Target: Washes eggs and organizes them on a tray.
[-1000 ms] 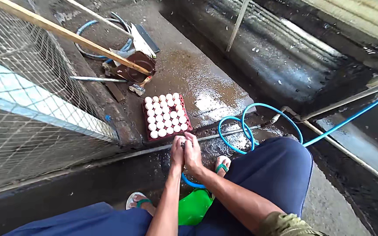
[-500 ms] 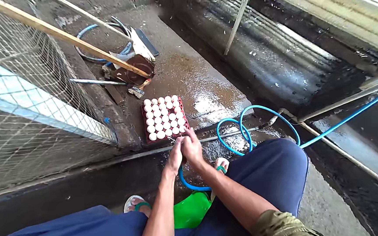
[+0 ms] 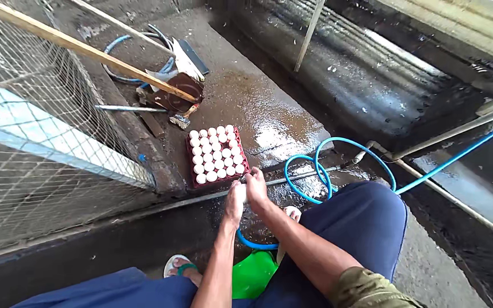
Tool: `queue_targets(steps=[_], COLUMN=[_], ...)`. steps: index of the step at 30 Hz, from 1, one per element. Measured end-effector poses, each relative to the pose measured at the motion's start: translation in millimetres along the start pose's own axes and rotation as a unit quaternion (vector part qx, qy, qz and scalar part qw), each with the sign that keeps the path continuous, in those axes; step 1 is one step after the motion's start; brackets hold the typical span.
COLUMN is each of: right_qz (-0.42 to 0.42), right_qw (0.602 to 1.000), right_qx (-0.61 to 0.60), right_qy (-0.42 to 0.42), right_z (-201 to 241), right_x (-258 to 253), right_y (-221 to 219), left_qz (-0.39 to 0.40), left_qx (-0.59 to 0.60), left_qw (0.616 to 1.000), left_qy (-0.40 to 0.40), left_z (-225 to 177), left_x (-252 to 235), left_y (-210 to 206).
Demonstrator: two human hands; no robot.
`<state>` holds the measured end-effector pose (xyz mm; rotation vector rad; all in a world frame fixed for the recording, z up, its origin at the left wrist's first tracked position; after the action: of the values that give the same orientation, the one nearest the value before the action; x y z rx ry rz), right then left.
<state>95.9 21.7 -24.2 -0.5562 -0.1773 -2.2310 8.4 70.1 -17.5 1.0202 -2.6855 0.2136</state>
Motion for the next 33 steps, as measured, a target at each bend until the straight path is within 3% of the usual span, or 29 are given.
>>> queue_targets(steps=[3, 7, 10, 11, 14, 16, 17, 22, 25, 27, 29, 33], right_qz=[0.008, -0.001, 0.014, 0.016, 0.026, 0.040, 0.043, 0.033, 0.015, 0.026, 0.033, 0.010], right_qw=[1.000, 0.999, 0.997, 0.997, 0.996, 0.980, 0.980, 0.995, 0.999, 0.998, 0.996, 1.000], right_qx=[0.013, -0.018, 0.037, 0.037, -0.064, -0.126, -0.126, 0.062, 0.029, 0.053, 0.058, 0.018], right_qy=[0.002, -0.031, 0.060, 0.071, -0.063, -0.149, -0.150, 0.073, 0.013, 0.031, 0.066, 0.005], right_z=[3, -4, 3, 1, -18, -35, -33, 14, 7, 9, 10, 4], right_x=[19, -3, 21, 20, -14, -16, -14, 16, 3, 17, 24, 12], right_y=[-7, -2, -13, -12, -1, -3, -6, -17, -12, -18, -19, -13], left_qz=[-0.010, -0.007, -0.015, -0.007, 0.018, 0.032, 0.020, -0.050, -0.052, -0.073, -0.070, -0.072], left_qx=[-0.032, -0.003, -0.003, 0.007, 0.050, 0.080, 0.090, 0.109, 0.035, 0.001, 0.039, 0.049], left_qw=[0.999, 1.000, 1.000, 1.000, 0.995, 0.993, 0.994, 0.993, 0.998, 0.997, 0.997, 0.996], left_qy=[-0.034, 0.021, -0.026, -0.006, 0.081, 0.076, 0.059, 0.016, 0.029, 0.002, 0.015, 0.020], left_z=[6, 0, -5, -2, 10, 18, 18, 3, 3, -4, 1, 0], left_x=[-6, 0, 2, 4, 2, 0, -3, 0, -1, 0, 2, 3], left_y=[7, 1, 4, 4, 2, 2, 6, 11, 8, 11, 10, 9])
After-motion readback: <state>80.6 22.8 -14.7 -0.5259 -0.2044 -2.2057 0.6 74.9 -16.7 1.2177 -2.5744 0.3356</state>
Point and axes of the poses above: each hand's wrist, its own x-axis away from the middle knuckle, its own y-axis out of the back of the hand, z = x × y, the point moved 9 cm from there along -x, towards the middle knuckle, and after that the axes turned 12 degrees about z, right-handed, at the moved point
